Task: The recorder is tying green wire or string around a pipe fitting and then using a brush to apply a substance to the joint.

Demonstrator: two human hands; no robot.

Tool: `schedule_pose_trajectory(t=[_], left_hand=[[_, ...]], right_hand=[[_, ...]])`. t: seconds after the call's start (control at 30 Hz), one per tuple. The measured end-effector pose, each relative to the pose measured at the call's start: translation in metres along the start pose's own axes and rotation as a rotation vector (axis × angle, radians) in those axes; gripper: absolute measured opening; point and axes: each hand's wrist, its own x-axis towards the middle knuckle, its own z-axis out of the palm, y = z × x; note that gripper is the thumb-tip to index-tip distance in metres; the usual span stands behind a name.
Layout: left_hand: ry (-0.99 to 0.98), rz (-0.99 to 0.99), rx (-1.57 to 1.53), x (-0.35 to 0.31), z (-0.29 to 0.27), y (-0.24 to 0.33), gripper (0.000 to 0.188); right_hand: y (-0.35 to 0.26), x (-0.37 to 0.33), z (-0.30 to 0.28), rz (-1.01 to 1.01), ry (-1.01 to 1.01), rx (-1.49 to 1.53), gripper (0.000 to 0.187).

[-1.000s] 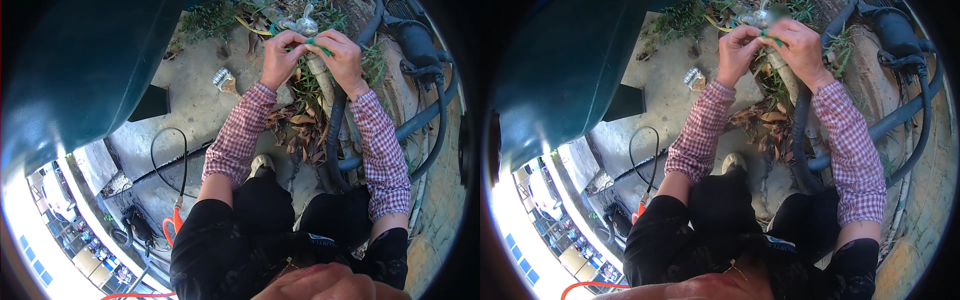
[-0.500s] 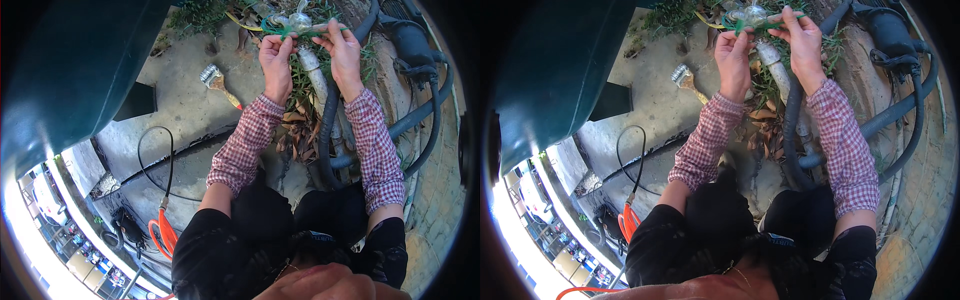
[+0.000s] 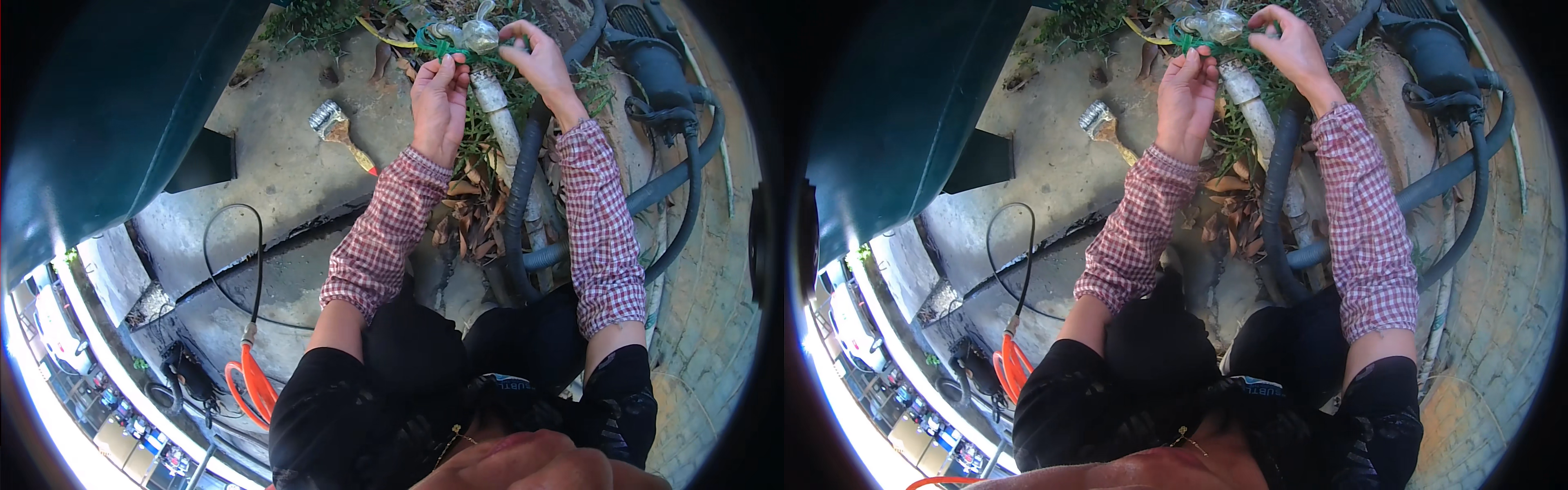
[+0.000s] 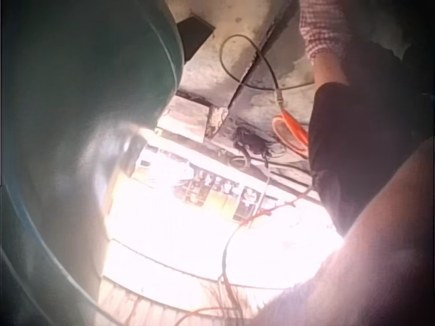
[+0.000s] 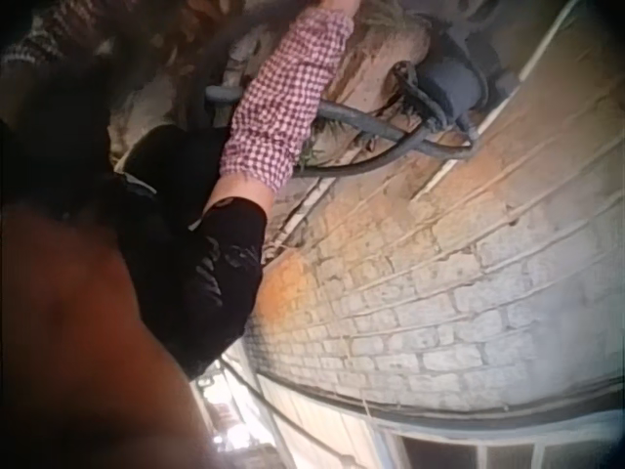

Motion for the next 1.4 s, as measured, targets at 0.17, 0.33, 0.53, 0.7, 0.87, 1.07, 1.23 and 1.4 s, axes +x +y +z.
schedule_pose_trajectory(t=[0.17, 0.33, 0.53, 0.7, 0.87, 1.07, 1.23, 1.4], left_hand=[[0.063, -0.015, -0.010, -0.003, 0.003, 0.000, 0.006], [0.159, -0.039, 0.098, -0.001, 0.002, -0.003, 0.009], [0.079, -0.057, 0.107, 0.001, -0.002, -0.001, 0.008], [-0.058, -0.035, 0.203, 0.006, -0.013, 0.004, 0.008], [-0.217, 0.046, 0.433, 0.013, -0.017, 0.008, 0.003], [-0.265, 0.066, 1.039, -0.003, 0.010, 0.029, 0.044], [-0.189, 0.094, 0.945, -0.005, 0.009, 0.026, 0.039], [-0.295, 0.204, 0.856, 0.001, -0.006, 0.013, 0.021]], right_hand=[[0.000, 0.027, -0.014, -0.065, -0.345, -0.331, 0.026], [0.029, 0.045, 0.000, -0.103, -0.466, -0.377, 0.026], [0.029, 0.033, 0.026, -0.225, -0.414, -0.326, 0.031], [0.026, 0.035, 0.047, 0.145, -0.456, -0.056, 0.035], [0.038, 0.019, 0.052, 0.122, -0.509, 0.080, 0.030], [0.064, -0.010, 0.060, 0.116, -0.578, 0.278, 0.023], [0.073, -0.013, 0.057, 0.041, -0.588, 0.464, 0.019], [0.065, 0.008, 0.053, -0.061, -0.586, 0.613, 0.017]])
